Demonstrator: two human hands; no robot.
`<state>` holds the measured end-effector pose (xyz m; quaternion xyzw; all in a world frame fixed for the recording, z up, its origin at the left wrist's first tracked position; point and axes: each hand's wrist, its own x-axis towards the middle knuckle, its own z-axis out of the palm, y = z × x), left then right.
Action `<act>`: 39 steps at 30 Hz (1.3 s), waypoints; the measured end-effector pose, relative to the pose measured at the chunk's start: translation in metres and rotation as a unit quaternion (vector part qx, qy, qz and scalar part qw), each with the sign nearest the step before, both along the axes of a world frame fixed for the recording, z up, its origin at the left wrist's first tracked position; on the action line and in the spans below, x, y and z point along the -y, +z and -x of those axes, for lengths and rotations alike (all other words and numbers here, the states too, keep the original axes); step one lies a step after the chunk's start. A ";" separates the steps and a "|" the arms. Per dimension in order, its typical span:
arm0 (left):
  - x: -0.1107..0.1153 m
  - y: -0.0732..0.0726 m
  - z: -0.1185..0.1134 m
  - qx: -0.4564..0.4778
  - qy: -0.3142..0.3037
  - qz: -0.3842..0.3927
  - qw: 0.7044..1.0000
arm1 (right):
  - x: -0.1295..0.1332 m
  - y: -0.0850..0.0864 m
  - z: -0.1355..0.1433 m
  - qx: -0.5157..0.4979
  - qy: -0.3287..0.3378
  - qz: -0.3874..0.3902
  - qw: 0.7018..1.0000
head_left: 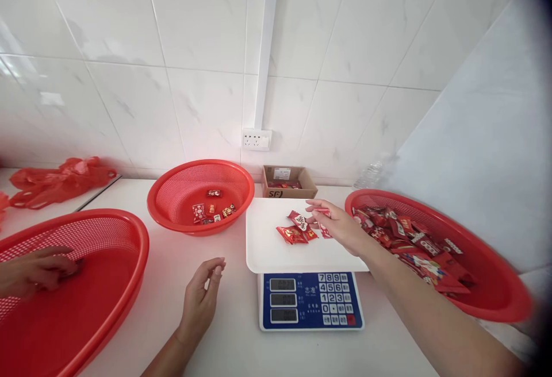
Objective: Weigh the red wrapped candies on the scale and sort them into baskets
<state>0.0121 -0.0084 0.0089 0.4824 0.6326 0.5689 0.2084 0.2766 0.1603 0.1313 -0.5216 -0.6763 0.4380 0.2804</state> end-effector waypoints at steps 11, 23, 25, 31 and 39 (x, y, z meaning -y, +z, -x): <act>0.000 0.003 -0.001 -0.008 0.005 0.004 1.000 | 0.010 -0.039 -0.004 0.109 -0.002 -0.286 0.952; -0.001 0.004 -0.001 -0.015 0.005 0.009 1.000 | 0.024 -0.049 -0.026 0.181 0.080 -0.299 0.934; -0.001 0.003 0.000 -0.019 0.011 0.017 1.000 | 0.025 -0.050 -0.030 0.197 0.085 -0.314 0.925; -0.003 0.002 0.001 -0.012 0.028 0.045 0.999 | 0.004 -0.040 -0.069 0.263 -0.013 -0.319 0.911; -0.005 0.005 0.001 -0.020 0.039 0.060 0.997 | -0.048 -0.039 -0.165 0.455 -0.107 -0.088 0.880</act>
